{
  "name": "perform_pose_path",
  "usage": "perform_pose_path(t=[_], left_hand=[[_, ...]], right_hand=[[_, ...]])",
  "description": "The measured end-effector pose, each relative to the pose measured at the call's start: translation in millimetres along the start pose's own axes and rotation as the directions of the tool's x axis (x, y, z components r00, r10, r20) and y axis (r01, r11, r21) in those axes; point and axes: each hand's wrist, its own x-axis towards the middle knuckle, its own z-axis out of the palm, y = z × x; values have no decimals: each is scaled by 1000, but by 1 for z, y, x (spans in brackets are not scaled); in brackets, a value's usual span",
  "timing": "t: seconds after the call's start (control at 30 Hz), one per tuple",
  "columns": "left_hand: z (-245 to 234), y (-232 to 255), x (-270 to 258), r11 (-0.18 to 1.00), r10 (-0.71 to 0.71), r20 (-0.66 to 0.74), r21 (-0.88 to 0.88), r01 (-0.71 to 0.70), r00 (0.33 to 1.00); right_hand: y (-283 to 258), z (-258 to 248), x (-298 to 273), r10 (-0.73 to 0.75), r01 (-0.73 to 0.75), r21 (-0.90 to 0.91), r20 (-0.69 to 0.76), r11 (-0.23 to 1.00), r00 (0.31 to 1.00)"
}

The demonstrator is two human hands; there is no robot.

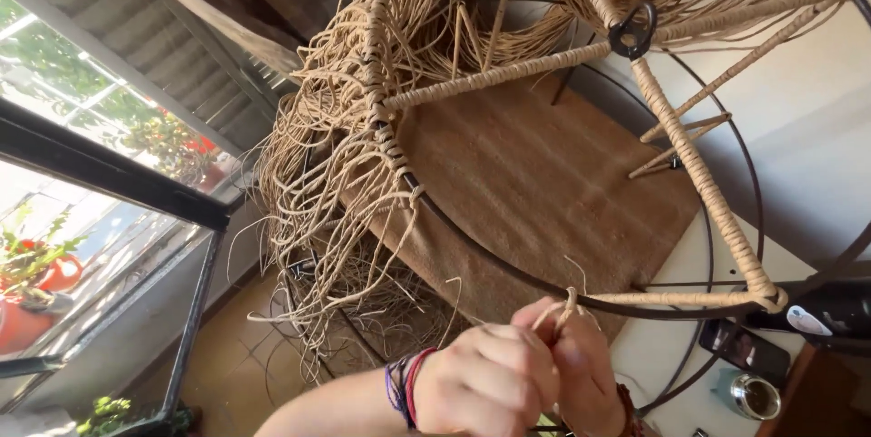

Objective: Weaving natural fiber strands around a metal furniture frame to create a decorative component.

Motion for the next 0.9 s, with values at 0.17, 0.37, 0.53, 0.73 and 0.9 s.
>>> perform_pose_path(t=[0.17, 0.37, 0.53, 0.73, 0.9], left_hand=[[1, 15, -34, 975, -220, 103, 14, 220, 970], [-25, 34, -62, 799, -531, 311, -126, 588, 788], [-39, 25, -39, 745, -659, -68, 77, 663, 749], [19, 7, 17, 578, -815, -158, -285, 765, 557], [44, -25, -17, 657, -719, -480, -231, 718, 503]], right_hand=[[-7, 5, 6, 55, -65, 164, 64, 984, 996], [-3, 2, -2, 103, -127, 237, 114, 963, 988], [-4, 7, -11, 119, -140, 224, 105, 965, 987], [1, 10, -21, 123, -111, -151, 74, 982, 990], [5, -12, -25, 337, -264, -370, 148, 891, 930]])
